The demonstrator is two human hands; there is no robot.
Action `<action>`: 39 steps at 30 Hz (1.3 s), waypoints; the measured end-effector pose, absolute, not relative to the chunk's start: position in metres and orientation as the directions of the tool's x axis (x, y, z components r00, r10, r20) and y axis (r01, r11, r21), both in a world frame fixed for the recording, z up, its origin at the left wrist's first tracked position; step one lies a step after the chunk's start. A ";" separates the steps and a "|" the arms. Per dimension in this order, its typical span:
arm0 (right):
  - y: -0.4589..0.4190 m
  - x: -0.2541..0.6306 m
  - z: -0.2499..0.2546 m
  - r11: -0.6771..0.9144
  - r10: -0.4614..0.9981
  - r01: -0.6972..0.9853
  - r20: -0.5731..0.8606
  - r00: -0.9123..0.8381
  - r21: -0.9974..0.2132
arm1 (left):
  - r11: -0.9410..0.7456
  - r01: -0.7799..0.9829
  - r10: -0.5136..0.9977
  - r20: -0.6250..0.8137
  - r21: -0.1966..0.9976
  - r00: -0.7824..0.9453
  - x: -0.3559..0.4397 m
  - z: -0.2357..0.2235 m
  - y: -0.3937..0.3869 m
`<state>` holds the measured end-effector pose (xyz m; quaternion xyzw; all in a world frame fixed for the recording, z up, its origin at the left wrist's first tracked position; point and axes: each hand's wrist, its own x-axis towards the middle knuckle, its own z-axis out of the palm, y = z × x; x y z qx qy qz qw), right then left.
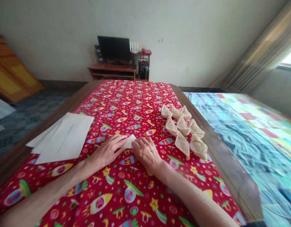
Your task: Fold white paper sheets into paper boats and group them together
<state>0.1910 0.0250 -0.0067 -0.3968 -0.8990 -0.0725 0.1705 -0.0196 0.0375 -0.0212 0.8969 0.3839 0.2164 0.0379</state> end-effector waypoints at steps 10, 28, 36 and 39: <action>0.036 0.200 -0.012 0.767 0.591 0.642 0.390 -0.706 0.002 | -0.731 0.592 0.681 0.431 0.339 0.593 -0.020 -0.027 0.047; 0.040 0.214 -0.012 0.829 0.538 0.556 0.361 -0.762 -0.063 | -0.763 0.595 0.644 0.386 0.253 0.661 -0.024 -0.024 0.049; 0.039 0.215 -0.017 0.834 0.493 0.548 0.357 -0.793 0.066 | -0.796 0.593 0.591 0.370 0.122 0.717 -0.020 -0.013 0.045; 0.036 0.204 -0.014 0.791 0.535 0.603 0.362 -0.763 0.101 | -0.813 0.579 0.562 0.326 0.053 0.760 -0.019 -0.006 0.043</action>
